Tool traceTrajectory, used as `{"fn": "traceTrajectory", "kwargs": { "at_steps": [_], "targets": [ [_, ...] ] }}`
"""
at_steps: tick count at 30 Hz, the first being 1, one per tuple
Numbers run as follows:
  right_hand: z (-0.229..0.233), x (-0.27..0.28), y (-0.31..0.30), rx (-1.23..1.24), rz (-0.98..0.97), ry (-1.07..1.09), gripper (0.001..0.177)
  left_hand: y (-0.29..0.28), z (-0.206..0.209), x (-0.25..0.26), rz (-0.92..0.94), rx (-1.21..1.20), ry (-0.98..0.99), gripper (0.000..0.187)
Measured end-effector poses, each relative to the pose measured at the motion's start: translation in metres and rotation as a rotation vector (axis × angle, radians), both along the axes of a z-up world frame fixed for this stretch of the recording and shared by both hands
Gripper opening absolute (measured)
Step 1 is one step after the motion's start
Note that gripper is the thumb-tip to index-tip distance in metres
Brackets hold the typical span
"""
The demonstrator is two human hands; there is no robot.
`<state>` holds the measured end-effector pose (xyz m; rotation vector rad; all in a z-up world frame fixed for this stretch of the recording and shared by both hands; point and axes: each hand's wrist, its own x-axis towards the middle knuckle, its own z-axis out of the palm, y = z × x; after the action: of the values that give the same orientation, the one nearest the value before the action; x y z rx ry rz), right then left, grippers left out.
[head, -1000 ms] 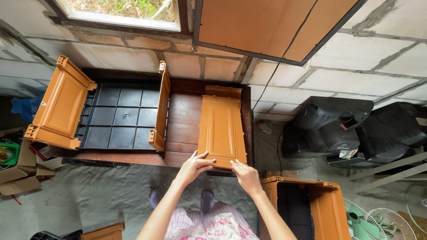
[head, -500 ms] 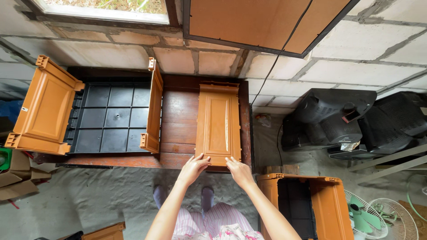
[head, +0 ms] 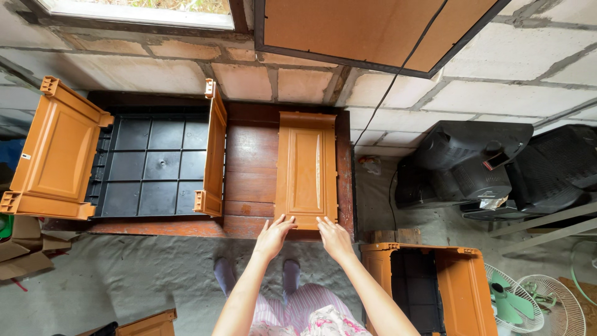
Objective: The person assembles a brown plastic storage crate by unfolding its sides and inserting the base panel. They then handle additional crate parts, placing them on a wooden table.
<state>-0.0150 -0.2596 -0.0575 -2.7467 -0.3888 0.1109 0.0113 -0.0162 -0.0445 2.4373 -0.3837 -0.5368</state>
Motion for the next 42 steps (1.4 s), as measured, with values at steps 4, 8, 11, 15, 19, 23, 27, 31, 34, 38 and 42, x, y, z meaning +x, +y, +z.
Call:
{"fn": "traceTrajectory", "kwargs": {
  "at_steps": [4, 8, 11, 15, 19, 23, 27, 31, 34, 38, 42],
  "targets": [
    [-0.002, -0.006, 0.001, 0.040, -0.058, 0.037, 0.033, 0.000, 0.006, -0.006, -0.061, 0.074, 0.052, 0.045],
    [0.000, -0.003, 0.002, -0.016, -0.047, 0.170, 0.036, -0.003, 0.006, -0.008, -0.107, 0.158, 0.010, 0.058],
    [0.004, -0.001, 0.000, -0.060, -0.033, 0.224, 0.041, -0.003, 0.004, -0.012, -0.114, 0.151, -0.060, 0.057],
    [0.008, -0.005, 0.009, -0.084, -0.038, 0.245, 0.047, 0.008, 0.007, -0.017, -0.023, 0.158, -0.062, 0.061],
    [0.015, -0.011, 0.020, -0.094, -0.039, 0.273, 0.052, 0.028, 0.016, -0.024, 0.045, 0.137, -0.140, 0.061],
    [0.021, -0.008, 0.035, -0.078, -0.033, 0.322, 0.051, 0.054, 0.041, -0.033, 0.141, 0.109, -0.302, 0.067],
    [0.025, 0.003, 0.051, -0.050, -0.019, 0.364, 0.047, 0.080, 0.078, -0.034, 0.136, 0.199, -0.572, 0.069],
    [0.034, 0.011, 0.073, -0.048, 0.012, 0.423, 0.045, 0.104, 0.114, -0.024, 0.281, 0.242, -0.779, 0.068],
    [0.043, 0.014, 0.094, -0.037, 0.038, 0.400, 0.047, 0.124, 0.130, -0.013, 0.420, 0.283, -0.825, 0.064],
    [0.055, 0.033, 0.126, 0.037, 0.086, 0.294, 0.055, 0.152, 0.128, 0.015, 0.546, 0.156, -0.779, 0.068],
    [0.072, 0.057, 0.161, 0.059, 0.107, 0.183, 0.056, 0.168, 0.114, 0.036, 0.613, -0.087, -0.379, 0.067]
  ]
}}
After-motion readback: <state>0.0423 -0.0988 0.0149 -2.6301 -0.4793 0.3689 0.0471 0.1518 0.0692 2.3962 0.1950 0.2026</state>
